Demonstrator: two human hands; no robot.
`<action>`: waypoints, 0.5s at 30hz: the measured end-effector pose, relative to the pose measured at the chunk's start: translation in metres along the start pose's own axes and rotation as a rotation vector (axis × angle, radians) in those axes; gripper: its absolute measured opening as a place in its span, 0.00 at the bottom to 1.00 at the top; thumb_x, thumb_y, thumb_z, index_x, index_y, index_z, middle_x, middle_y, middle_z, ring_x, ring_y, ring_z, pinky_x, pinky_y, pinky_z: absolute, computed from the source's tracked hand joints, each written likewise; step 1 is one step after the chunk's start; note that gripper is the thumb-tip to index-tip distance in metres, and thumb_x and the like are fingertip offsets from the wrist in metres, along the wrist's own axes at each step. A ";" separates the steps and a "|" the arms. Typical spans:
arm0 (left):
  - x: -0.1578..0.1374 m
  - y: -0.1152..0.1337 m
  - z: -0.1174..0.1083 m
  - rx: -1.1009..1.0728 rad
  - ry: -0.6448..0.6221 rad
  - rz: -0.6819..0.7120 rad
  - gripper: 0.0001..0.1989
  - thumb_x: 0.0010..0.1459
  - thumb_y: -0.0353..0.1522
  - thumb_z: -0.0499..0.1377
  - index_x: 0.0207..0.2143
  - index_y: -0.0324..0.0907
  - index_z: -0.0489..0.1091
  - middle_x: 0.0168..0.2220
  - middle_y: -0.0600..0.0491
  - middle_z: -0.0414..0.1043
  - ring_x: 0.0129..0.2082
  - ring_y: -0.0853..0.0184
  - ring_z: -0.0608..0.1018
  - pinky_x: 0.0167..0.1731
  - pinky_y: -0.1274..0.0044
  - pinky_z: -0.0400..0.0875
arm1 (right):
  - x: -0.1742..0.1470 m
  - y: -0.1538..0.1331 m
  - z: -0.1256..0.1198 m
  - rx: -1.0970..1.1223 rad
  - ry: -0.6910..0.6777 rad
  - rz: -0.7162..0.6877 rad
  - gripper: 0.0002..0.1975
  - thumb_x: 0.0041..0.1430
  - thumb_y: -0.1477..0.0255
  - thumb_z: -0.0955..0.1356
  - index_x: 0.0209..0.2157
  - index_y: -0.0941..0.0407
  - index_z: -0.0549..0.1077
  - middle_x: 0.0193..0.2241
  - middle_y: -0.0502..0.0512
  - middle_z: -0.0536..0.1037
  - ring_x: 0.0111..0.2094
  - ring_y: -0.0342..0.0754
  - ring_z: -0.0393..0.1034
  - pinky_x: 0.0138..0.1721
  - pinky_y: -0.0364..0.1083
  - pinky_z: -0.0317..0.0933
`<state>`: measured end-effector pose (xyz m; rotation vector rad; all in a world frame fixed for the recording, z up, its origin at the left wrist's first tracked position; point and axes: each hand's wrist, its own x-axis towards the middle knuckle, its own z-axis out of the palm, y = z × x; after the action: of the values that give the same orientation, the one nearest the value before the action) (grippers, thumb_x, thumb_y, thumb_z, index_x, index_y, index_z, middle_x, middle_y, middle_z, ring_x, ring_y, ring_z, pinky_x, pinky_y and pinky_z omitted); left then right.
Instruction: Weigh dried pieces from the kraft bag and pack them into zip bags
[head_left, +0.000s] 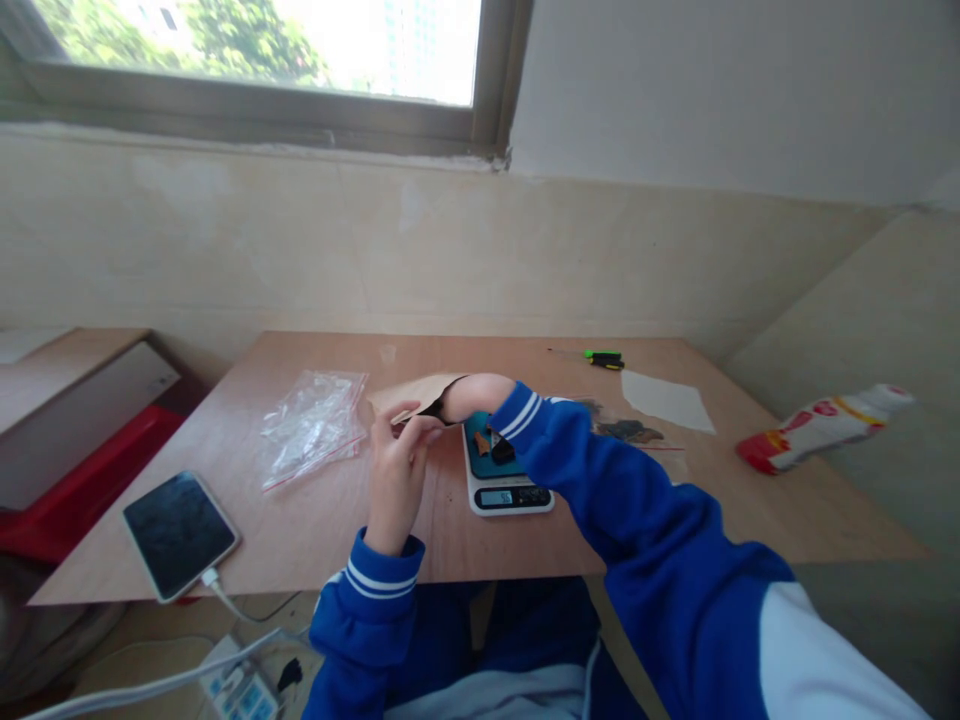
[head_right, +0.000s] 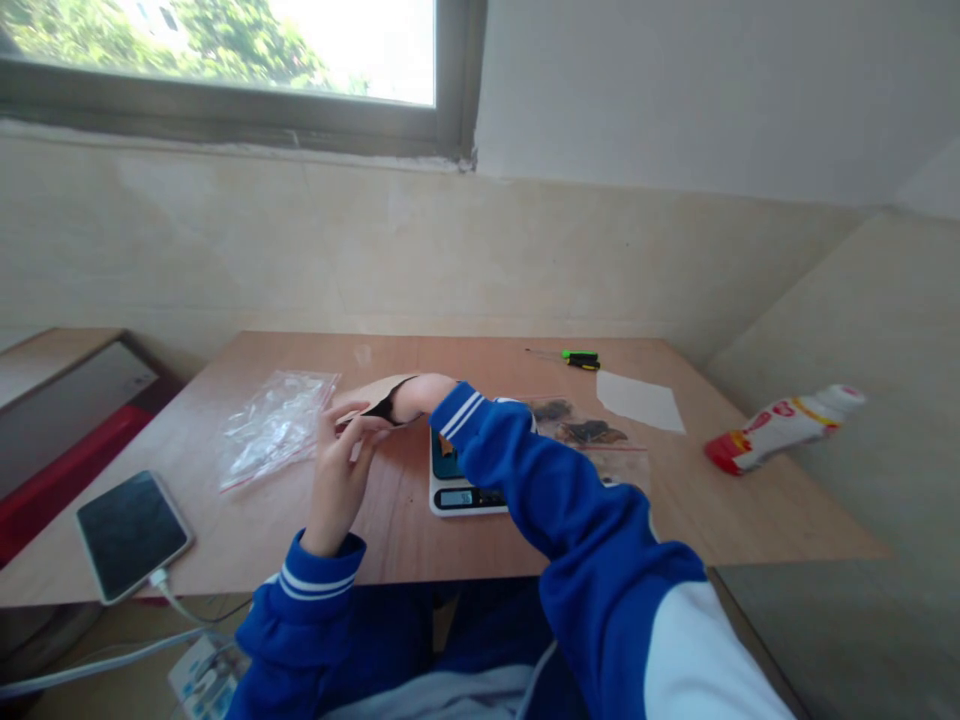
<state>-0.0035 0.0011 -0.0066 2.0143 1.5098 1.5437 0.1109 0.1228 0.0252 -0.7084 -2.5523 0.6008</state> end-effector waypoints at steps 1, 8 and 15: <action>-0.003 0.001 0.001 0.006 -0.008 0.005 0.07 0.63 0.30 0.54 0.36 0.45 0.72 0.48 0.49 0.63 0.50 0.61 0.70 0.51 0.65 0.69 | 0.004 0.002 0.007 0.023 -0.049 0.007 0.21 0.52 0.77 0.69 0.47 0.44 0.76 0.42 0.44 0.79 0.43 0.47 0.74 0.47 0.45 0.72; -0.007 0.002 0.003 -0.035 -0.019 -0.023 0.07 0.63 0.32 0.55 0.41 0.46 0.73 0.49 0.48 0.62 0.50 0.61 0.71 0.47 0.66 0.72 | 0.014 0.020 0.014 0.119 -0.161 0.077 0.22 0.51 0.78 0.72 0.47 0.44 0.75 0.44 0.44 0.79 0.44 0.46 0.74 0.52 0.46 0.70; -0.004 -0.002 0.004 -0.062 0.020 -0.037 0.15 0.63 0.35 0.55 0.52 0.50 0.69 0.49 0.48 0.62 0.52 0.61 0.70 0.45 0.69 0.74 | 0.011 0.005 -0.012 0.199 -0.362 -0.142 0.18 0.51 0.74 0.73 0.45 0.50 0.77 0.47 0.45 0.78 0.49 0.48 0.73 0.55 0.43 0.67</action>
<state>-0.0009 0.0009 -0.0120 1.9317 1.4790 1.5808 0.1101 0.1367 0.0358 -0.3714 -2.7821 0.9943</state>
